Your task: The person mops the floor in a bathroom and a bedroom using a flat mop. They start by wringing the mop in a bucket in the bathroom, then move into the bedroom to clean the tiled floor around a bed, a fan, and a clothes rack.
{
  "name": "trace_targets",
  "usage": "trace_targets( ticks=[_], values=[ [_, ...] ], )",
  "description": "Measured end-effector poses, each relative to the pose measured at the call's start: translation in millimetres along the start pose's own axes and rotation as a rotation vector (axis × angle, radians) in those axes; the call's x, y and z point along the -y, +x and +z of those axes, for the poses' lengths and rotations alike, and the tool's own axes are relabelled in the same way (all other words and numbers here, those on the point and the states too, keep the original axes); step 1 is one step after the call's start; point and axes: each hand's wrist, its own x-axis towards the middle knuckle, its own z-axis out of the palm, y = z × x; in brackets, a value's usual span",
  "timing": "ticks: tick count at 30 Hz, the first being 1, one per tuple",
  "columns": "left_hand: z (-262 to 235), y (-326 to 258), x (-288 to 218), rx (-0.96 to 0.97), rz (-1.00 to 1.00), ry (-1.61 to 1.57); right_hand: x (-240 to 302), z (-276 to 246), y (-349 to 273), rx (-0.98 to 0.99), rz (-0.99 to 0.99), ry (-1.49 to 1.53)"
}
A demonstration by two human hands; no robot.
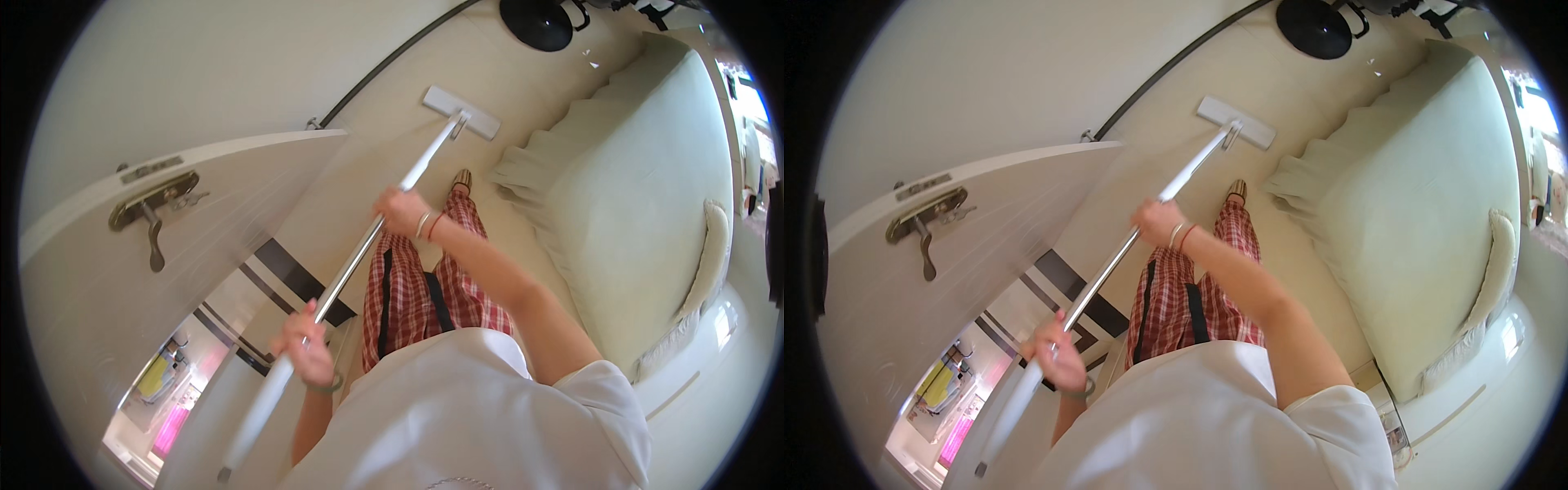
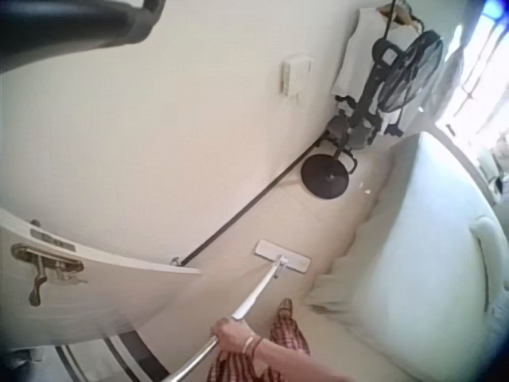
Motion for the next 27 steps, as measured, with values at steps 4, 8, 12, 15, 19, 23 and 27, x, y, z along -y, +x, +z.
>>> trace_targets(
  ticks=[4,8,12,15,19,23,27],
  values=[
    [133,46,43,0.081,-0.042,-0.168,-125,-83,-5,-0.236,0.154,-0.060],
    [235,64,65,0.161,-0.086,-0.355,-189,-174,-24,-0.222,0.364,-0.109],
    [248,46,42,0.313,0.005,-0.257,-194,-198,-47,-0.097,0.268,-0.187],
    [254,47,17,0.303,-0.012,-0.223,-175,-224,-54,0.006,0.254,-0.189],
    [290,48,29,0.259,-0.079,-0.268,-203,-243,-66,-0.026,0.311,-0.236],
    [338,42,60,0.397,-0.082,-0.286,-268,-250,-91,-0.171,0.358,-0.143],
    [333,41,60,0.469,-0.064,-0.166,-280,-207,-99,-0.437,0.351,-0.006]
  ],
)
